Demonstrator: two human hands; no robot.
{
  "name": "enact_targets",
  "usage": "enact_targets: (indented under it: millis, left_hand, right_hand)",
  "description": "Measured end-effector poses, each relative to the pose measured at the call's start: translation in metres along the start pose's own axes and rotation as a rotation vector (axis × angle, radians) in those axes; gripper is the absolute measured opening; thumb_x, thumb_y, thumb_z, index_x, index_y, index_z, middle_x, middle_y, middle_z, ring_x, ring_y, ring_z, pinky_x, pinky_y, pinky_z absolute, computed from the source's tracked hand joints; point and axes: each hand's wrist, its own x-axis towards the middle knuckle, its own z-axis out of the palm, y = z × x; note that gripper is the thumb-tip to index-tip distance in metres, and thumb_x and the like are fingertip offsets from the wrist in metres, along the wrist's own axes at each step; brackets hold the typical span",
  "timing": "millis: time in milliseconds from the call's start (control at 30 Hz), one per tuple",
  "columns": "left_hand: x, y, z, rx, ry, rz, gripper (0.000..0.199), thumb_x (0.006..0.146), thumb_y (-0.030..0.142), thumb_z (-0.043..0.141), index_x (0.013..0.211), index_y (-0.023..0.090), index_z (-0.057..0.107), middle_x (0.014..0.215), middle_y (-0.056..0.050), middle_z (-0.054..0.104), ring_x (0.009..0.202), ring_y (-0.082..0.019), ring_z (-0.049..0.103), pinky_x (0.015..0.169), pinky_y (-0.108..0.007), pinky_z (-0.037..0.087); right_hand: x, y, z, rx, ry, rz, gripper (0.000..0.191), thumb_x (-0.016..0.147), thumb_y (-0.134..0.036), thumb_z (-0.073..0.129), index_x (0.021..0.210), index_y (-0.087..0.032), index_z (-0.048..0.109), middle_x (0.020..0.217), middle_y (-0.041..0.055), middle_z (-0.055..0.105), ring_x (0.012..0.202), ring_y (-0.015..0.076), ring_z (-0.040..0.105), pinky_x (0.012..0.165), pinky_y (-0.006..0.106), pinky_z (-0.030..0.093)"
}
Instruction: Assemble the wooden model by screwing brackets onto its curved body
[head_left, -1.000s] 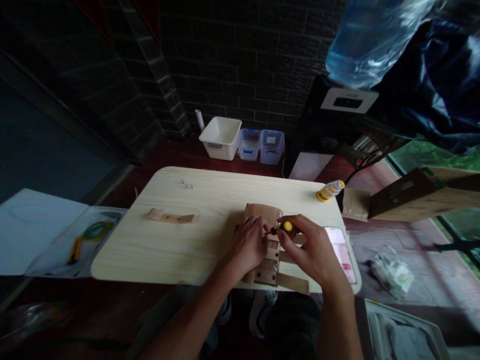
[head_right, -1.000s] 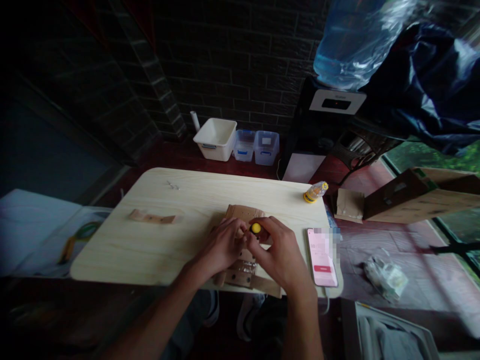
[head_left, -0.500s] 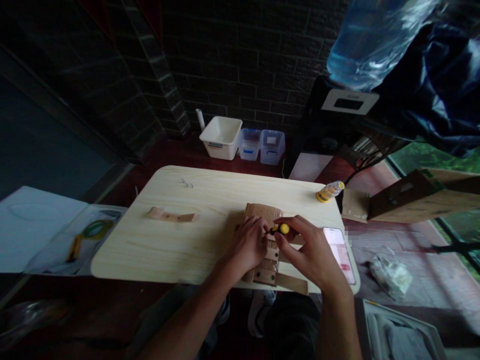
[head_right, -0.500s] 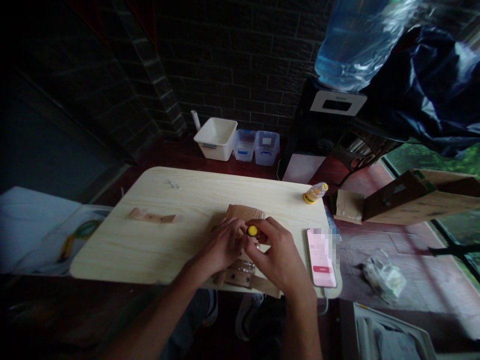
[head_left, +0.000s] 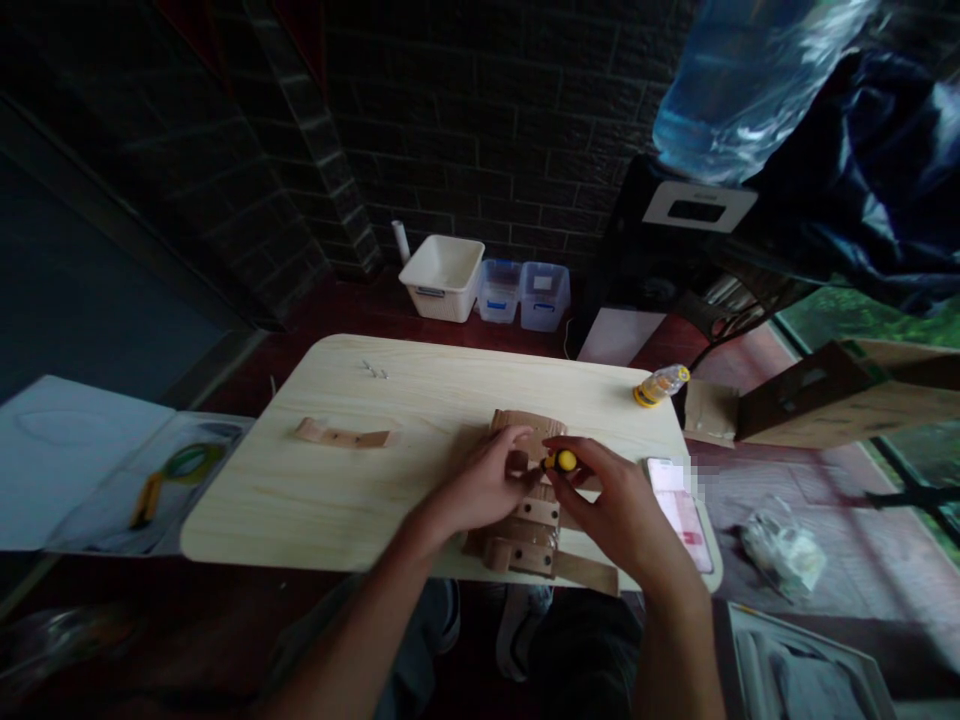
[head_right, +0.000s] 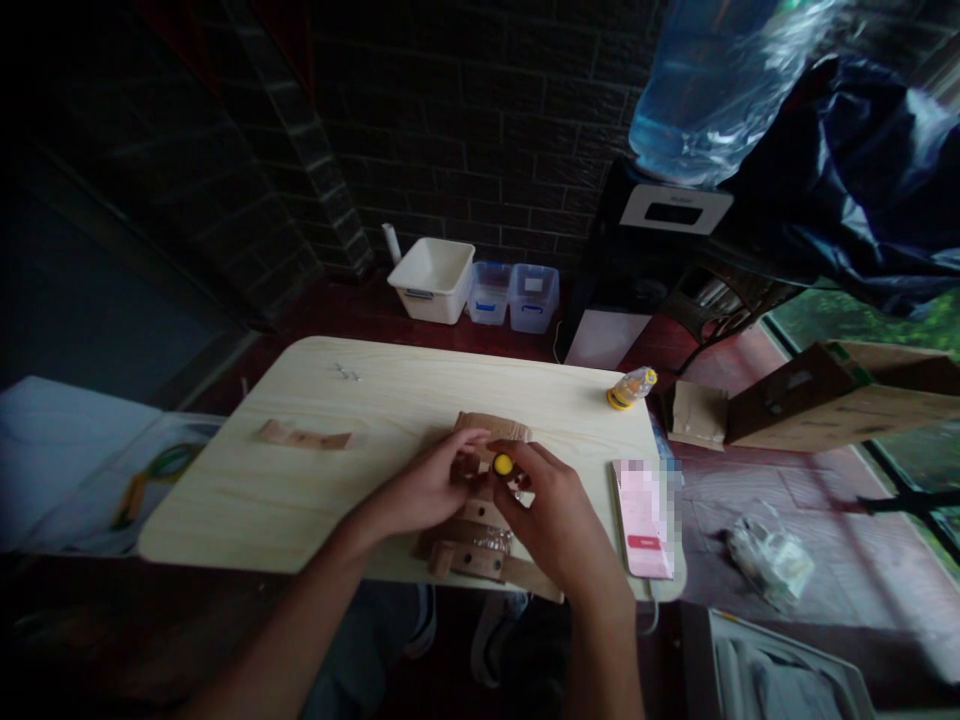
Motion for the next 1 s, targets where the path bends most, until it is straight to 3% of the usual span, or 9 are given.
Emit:
enact_targets:
  millis: [167, 300, 467, 667, 833, 1000]
  left_hand:
    - [0.000, -0.008, -0.038, -0.136, -0.146, -0.008, 0.048, 0.093, 0.040, 0.065, 0.138, 0.027, 0.053, 0.139, -0.009, 0.062, 0.123, -0.025, 0.061, 0.104, -0.042, 0.050]
    - [0.001, -0.018, -0.051, -0.100, -0.189, 0.030, 0.044, 0.090, 0.034, 0.069, 0.132, 0.027, 0.060, 0.137, -0.006, 0.064, 0.125, -0.024, 0.060, 0.108, -0.043, 0.047]
    - [0.013, -0.026, -0.046, 0.068, -0.187, 0.120, 0.046, 0.077, 0.029, 0.082, 0.121, 0.028, 0.068, 0.122, -0.005, 0.070, 0.114, -0.024, 0.063, 0.100, -0.041, 0.049]
    - [0.031, -0.029, -0.030, 0.182, -0.181, 0.298, 0.031, 0.075, 0.036, 0.085, 0.103, 0.027, 0.075, 0.106, -0.002, 0.073, 0.108, -0.023, 0.060, 0.096, -0.036, 0.044]
    - [0.033, -0.037, -0.019, 0.248, -0.138, 0.301, 0.015, 0.079, 0.034, 0.081, 0.092, 0.027, 0.077, 0.100, 0.001, 0.074, 0.103, -0.021, 0.060, 0.098, -0.036, 0.040]
    - [0.032, -0.040, -0.014, 0.256, -0.120, 0.288, 0.018, 0.079, 0.039, 0.082, 0.090, 0.026, 0.077, 0.099, 0.000, 0.074, 0.101, -0.021, 0.059, 0.093, -0.035, 0.039]
  right_hand:
    - [0.000, -0.002, -0.002, 0.007, -0.015, 0.028, 0.033, 0.090, -0.025, 0.060, 0.122, -0.026, 0.067, 0.104, 0.0042, 0.074, 0.081, 0.0157, 0.070, 0.073, 0.027, 0.058]
    - [0.000, -0.002, -0.003, -0.016, -0.006, 0.033, 0.032, 0.090, -0.026, 0.061, 0.121, -0.027, 0.067, 0.100, 0.0029, 0.075, 0.082, 0.0160, 0.071, 0.074, 0.027, 0.058]
    - [0.001, -0.005, -0.002, -0.011, 0.001, 0.028, 0.029, 0.090, -0.028, 0.061, 0.118, -0.028, 0.068, 0.100, 0.0021, 0.076, 0.083, 0.0160, 0.072, 0.074, 0.027, 0.058]
    - [0.002, -0.005, -0.001, -0.008, -0.005, 0.029, 0.026, 0.090, -0.031, 0.061, 0.115, -0.027, 0.069, 0.101, 0.0029, 0.077, 0.088, 0.0173, 0.073, 0.075, 0.027, 0.058]
    - [0.003, -0.003, -0.001, -0.014, -0.014, 0.051, 0.026, 0.091, -0.034, 0.061, 0.114, -0.027, 0.070, 0.095, 0.0028, 0.076, 0.081, 0.0171, 0.072, 0.072, 0.027, 0.058]
    - [0.003, -0.005, -0.001, -0.012, -0.018, 0.049, 0.027, 0.091, -0.032, 0.060, 0.115, -0.027, 0.070, 0.098, 0.0025, 0.076, 0.080, 0.0161, 0.071, 0.074, 0.028, 0.058]
